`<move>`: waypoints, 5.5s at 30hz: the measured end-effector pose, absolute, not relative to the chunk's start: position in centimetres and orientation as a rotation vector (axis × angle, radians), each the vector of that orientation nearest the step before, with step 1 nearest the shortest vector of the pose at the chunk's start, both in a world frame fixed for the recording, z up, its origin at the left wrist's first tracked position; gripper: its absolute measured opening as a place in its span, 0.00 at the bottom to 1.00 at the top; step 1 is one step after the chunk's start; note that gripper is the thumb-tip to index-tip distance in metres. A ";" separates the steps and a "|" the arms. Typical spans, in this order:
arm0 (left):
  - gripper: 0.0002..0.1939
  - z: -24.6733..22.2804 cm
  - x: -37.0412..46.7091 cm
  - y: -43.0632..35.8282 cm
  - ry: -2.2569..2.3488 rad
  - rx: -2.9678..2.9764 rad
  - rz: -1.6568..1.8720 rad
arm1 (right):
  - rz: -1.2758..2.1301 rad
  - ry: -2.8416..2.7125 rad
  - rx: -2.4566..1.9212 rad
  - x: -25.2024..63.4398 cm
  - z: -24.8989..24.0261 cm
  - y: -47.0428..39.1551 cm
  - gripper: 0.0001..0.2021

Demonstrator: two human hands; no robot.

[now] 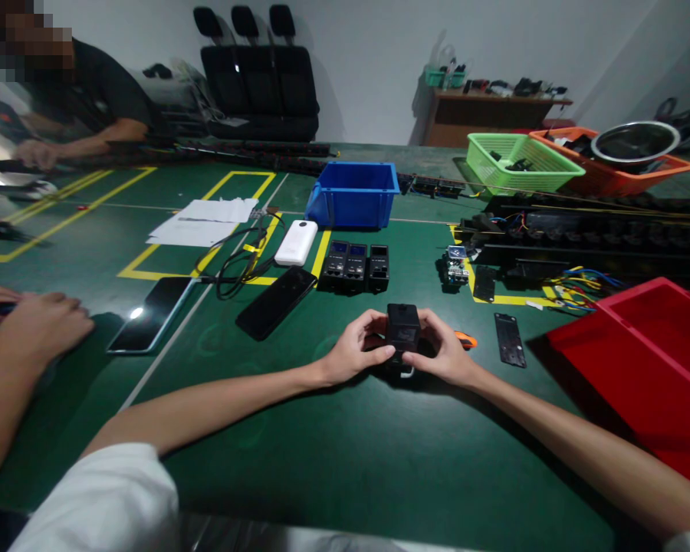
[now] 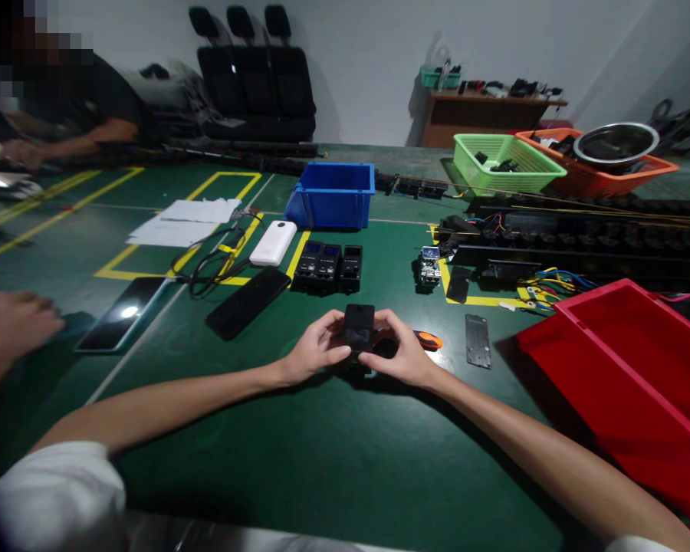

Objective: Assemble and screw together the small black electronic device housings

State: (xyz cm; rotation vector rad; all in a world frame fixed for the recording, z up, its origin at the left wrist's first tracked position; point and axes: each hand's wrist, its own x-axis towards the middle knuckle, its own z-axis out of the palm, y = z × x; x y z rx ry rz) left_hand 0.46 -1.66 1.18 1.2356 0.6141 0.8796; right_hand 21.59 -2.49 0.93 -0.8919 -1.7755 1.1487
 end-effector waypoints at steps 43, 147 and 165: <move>0.23 1.3 0.4 -2.2 0.729 1.418 0.849 | 1.338 -1.763 -0.898 21.5 0.6 -2.2 0.24; 0.23 1.1 0.5 -0.8 0.680 1.058 0.932 | 1.429 -1.656 -0.910 21.4 0.8 -1.9 0.28; 0.24 1.7 0.3 -0.8 0.729 1.175 0.817 | 1.451 -1.648 -0.906 21.4 0.9 -1.8 0.17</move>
